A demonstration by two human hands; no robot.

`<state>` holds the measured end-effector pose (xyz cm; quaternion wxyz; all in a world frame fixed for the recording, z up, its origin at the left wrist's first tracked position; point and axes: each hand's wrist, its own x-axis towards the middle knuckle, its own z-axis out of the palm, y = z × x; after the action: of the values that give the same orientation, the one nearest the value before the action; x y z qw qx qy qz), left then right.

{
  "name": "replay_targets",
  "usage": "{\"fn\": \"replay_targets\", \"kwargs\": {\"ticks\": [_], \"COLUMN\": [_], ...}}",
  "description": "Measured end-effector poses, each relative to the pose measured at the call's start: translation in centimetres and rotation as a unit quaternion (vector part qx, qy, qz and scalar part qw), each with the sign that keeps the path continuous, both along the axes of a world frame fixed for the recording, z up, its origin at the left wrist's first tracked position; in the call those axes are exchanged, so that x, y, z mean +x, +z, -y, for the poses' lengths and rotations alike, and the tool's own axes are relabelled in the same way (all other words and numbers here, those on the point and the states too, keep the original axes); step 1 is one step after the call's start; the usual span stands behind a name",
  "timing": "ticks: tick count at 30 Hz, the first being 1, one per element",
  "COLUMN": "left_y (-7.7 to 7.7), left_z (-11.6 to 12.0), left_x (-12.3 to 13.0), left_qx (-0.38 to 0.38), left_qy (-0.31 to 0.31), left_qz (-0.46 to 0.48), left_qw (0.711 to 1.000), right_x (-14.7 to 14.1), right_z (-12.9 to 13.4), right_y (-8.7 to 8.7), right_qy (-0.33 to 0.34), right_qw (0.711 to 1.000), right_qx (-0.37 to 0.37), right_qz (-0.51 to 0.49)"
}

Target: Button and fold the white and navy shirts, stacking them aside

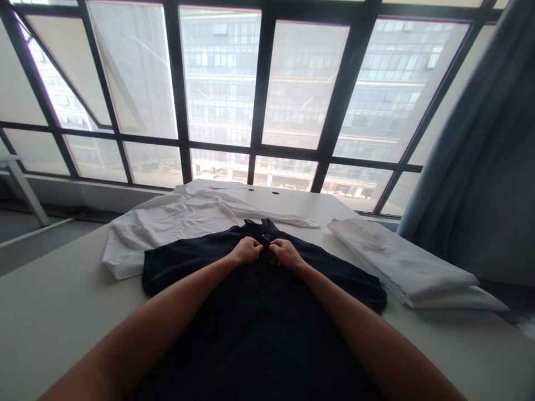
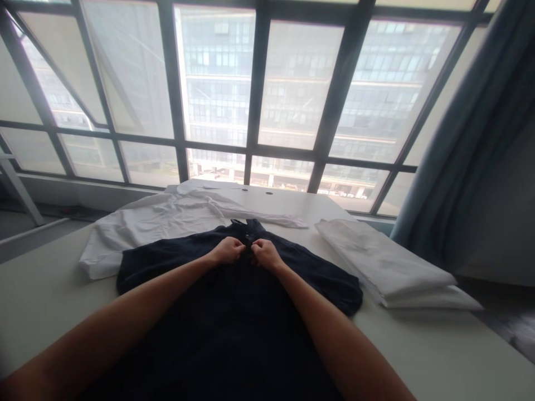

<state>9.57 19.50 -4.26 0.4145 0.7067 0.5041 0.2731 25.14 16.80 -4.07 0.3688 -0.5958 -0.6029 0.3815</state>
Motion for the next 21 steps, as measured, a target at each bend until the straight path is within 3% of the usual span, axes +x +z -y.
{"fn": "replay_targets", "kwargs": {"ticks": [7, 11, 16, 21], "left_y": [0.6, 1.3, 1.5, 1.2], "left_z": [0.6, 1.6, 2.4, 2.0], "left_x": [0.3, 0.8, 1.0, 0.5], "left_qx": [0.080, 0.152, 0.258, 0.228], "left_qy": [0.006, 0.021, 0.024, 0.034], "left_qz": [-0.133, -0.190, -0.300, -0.311], "left_qw": [0.988, 0.970, 0.918, 0.922], "right_x": [-0.3, -0.5, -0.1, 0.8], "right_z": [0.1, 0.0, -0.3, -0.3], "right_y": [0.1, 0.2, 0.1, 0.1], "right_qy": [-0.003, -0.025, -0.019, 0.034], "right_qw": [0.980, 0.968, 0.984, 0.998], "right_qx": [0.080, 0.092, 0.047, -0.028], "right_qz": [0.184, 0.231, 0.174, 0.052]}}
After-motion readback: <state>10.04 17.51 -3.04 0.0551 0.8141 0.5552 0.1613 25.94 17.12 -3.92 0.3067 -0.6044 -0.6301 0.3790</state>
